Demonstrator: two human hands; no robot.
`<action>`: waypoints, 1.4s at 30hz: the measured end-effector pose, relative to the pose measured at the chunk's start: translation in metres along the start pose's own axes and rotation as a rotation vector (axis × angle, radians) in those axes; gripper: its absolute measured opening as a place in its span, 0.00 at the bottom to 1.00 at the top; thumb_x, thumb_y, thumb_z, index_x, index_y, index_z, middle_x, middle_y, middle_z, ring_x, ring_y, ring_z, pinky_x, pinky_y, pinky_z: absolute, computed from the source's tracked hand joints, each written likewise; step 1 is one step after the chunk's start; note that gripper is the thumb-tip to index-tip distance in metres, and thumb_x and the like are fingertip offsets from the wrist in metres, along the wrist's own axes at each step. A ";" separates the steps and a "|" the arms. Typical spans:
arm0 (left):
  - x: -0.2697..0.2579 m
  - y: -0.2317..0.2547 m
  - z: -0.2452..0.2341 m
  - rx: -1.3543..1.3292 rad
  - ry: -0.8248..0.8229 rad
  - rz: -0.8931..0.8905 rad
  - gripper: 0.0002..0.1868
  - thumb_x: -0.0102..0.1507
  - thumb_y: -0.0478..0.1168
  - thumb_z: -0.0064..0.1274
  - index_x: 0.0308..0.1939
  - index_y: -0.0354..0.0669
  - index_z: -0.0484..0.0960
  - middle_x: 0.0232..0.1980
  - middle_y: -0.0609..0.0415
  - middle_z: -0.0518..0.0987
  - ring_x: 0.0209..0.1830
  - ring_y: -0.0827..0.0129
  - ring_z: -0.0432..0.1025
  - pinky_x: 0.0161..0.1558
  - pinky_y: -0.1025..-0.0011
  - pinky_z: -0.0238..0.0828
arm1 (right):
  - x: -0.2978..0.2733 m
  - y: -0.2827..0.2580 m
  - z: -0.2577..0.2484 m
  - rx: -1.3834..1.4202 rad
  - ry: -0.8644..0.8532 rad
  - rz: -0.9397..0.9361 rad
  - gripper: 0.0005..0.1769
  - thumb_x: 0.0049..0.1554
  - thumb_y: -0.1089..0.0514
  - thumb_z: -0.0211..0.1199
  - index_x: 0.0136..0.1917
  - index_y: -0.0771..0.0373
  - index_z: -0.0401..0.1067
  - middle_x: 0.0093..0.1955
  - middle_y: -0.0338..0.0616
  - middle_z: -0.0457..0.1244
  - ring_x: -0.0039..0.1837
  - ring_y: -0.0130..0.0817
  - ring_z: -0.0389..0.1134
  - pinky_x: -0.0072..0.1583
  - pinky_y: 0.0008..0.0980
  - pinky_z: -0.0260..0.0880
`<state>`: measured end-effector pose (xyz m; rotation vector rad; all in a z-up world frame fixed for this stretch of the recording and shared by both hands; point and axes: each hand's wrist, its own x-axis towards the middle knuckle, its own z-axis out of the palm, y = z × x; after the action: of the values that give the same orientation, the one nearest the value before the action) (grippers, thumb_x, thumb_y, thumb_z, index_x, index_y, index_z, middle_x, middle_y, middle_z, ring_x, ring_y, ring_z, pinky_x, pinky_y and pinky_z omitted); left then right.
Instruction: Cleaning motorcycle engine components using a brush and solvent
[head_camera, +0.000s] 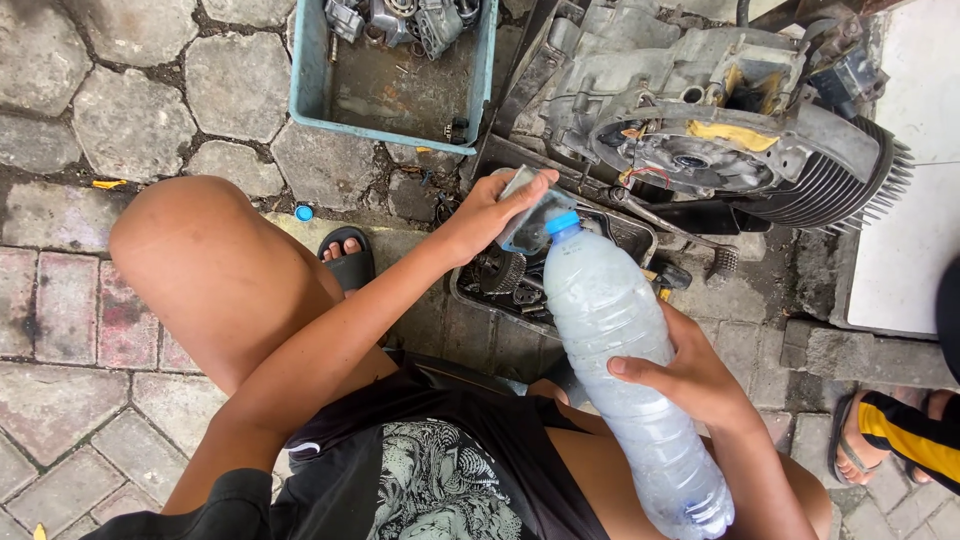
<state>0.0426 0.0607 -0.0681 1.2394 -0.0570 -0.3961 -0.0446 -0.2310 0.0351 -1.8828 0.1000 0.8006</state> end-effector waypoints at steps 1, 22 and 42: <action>-0.002 0.007 0.002 -0.001 -0.001 -0.001 0.28 0.70 0.59 0.47 0.57 0.37 0.79 0.22 0.61 0.68 0.17 0.80 0.63 0.40 0.75 0.68 | 0.000 -0.003 0.000 0.000 0.000 0.002 0.31 0.37 0.58 0.83 0.54 0.64 0.77 0.47 0.46 0.73 0.55 0.37 0.72 0.53 0.46 0.73; -0.017 0.043 0.009 0.295 -0.051 -0.265 0.54 0.66 0.69 0.41 0.71 0.16 0.54 0.27 0.55 0.73 0.29 0.73 0.70 0.61 0.59 0.63 | -0.008 -0.030 0.017 -0.220 0.099 0.084 0.38 0.35 0.58 0.82 0.59 0.64 0.74 0.49 0.57 0.72 0.56 0.44 0.75 0.59 0.50 0.72; -0.013 0.009 0.020 0.393 -0.071 -0.107 0.23 0.67 0.62 0.37 0.61 0.60 0.70 0.71 0.53 0.72 0.71 0.55 0.66 0.65 0.54 0.59 | -0.031 -0.002 0.012 -1.566 0.432 -0.374 0.38 0.50 0.31 0.66 0.69 0.46 0.68 0.35 0.39 0.63 0.35 0.40 0.71 0.32 0.40 0.67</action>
<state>0.0281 0.0492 -0.0515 1.6199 -0.1348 -0.5391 -0.0739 -0.2289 0.0515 -3.3422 -0.8179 0.0572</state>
